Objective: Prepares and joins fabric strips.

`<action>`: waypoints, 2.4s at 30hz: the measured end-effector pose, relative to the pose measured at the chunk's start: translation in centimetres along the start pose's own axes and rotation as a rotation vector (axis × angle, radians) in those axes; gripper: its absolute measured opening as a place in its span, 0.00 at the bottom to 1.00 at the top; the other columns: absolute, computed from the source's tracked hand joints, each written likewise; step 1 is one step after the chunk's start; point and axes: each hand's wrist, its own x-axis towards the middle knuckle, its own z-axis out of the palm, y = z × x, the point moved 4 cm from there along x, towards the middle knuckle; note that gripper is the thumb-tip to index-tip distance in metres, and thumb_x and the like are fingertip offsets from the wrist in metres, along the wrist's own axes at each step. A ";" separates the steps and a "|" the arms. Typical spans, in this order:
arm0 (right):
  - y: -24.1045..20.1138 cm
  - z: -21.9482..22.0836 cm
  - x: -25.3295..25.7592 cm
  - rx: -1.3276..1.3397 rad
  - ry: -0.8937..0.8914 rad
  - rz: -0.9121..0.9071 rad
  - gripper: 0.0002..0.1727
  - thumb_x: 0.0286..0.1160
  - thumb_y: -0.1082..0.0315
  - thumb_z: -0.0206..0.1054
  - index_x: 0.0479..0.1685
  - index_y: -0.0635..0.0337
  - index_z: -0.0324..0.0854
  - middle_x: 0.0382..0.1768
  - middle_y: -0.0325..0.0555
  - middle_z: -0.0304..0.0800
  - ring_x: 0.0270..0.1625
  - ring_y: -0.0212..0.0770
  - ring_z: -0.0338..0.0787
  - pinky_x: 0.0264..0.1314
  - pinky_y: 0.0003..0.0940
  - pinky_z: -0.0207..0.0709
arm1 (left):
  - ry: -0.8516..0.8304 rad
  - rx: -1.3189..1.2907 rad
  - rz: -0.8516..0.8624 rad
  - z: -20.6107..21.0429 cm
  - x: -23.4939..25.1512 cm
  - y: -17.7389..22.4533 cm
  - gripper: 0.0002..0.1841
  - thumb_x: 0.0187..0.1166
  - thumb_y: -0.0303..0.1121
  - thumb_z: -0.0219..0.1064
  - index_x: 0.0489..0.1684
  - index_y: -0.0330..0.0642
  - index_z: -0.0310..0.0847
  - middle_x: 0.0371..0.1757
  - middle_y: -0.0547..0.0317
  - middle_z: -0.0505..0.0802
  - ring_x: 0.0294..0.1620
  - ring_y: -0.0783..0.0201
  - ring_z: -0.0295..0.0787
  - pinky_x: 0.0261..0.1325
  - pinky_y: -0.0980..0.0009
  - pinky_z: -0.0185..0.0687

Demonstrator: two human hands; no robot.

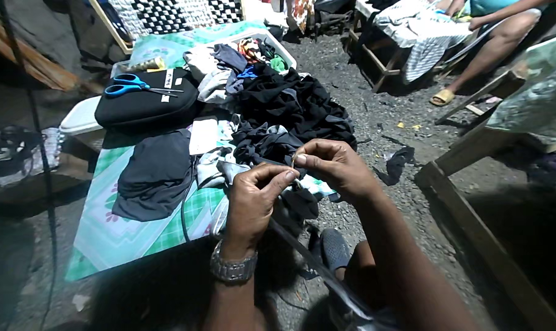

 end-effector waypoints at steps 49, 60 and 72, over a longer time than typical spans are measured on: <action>-0.1 -0.2 0.0 -0.087 0.040 -0.074 0.07 0.81 0.69 0.69 0.46 0.61 0.90 0.29 0.43 0.87 0.22 0.31 0.76 0.23 0.24 0.72 | 0.201 0.364 0.084 -2.1 0.2 0.3 0.10 0.85 0.30 0.65 0.55 0.48 0.92 0.31 0.60 0.90 0.15 0.67 0.75 0.15 0.72 0.72; -0.1 0.1 0.1 -0.075 0.027 -0.088 0.07 0.81 0.70 0.69 0.46 0.62 0.90 0.35 0.45 0.92 0.27 0.32 0.83 0.27 0.24 0.77 | 0.125 0.244 -0.026 0.3 0.0 -0.6 0.07 0.77 0.31 0.76 0.47 0.46 0.96 0.39 0.61 0.95 0.23 0.67 0.84 0.24 0.72 0.81; -0.1 -0.5 -0.1 -0.110 0.058 -0.080 0.07 0.81 0.67 0.69 0.46 0.59 0.90 0.28 0.42 0.86 0.22 0.31 0.76 0.21 0.24 0.70 | 0.108 -0.062 -0.066 0.5 0.1 -0.9 0.05 0.76 0.30 0.76 0.41 0.39 0.94 0.29 0.52 0.90 0.14 0.69 0.70 0.16 0.76 0.67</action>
